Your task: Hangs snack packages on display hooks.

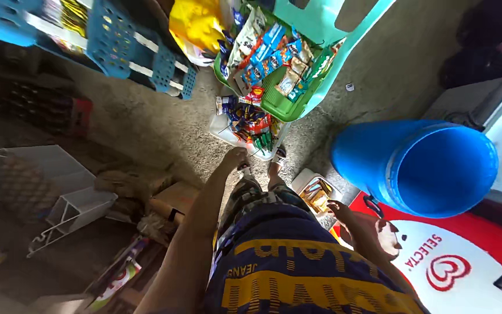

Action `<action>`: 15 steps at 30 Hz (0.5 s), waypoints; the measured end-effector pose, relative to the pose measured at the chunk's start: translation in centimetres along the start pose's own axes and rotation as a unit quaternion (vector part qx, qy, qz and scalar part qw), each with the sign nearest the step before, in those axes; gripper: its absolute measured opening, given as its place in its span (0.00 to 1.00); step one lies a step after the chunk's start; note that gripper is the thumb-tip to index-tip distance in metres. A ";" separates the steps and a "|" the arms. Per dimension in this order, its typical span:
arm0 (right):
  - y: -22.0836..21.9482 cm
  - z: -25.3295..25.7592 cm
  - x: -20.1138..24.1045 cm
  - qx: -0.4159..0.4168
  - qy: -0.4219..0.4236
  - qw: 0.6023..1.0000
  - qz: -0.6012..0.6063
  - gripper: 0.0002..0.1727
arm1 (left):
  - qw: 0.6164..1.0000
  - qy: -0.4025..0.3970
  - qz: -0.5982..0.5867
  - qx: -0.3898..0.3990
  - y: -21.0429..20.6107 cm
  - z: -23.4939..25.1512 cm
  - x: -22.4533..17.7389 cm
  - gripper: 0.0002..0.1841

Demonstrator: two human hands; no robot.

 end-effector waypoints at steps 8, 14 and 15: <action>-0.6 -0.2 2.3 -0.004 -0.021 0.999 0.028 0.24 | 0.991 -0.064 0.027 -0.110 3.6 10.0 -6.2 0.28; -4.5 -1.0 4.5 0.049 -0.035 0.998 0.027 0.23 | 0.971 0.013 -0.197 -0.133 3.3 15.5 -6.0 0.30; -4.9 -1.2 4.6 0.052 -0.039 0.998 0.023 0.23 | 0.965 0.023 -0.228 -0.128 2.9 15.8 -5.9 0.30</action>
Point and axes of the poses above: each hand's wrist, its own z-axis towards the middle knuckle, its own y-axis out of the back of the hand, x = y × z, the point moved 8 cm from there along z, towards the middle knuckle, and after that the axes turned 6 degrees about z, right-handed, at the moved point
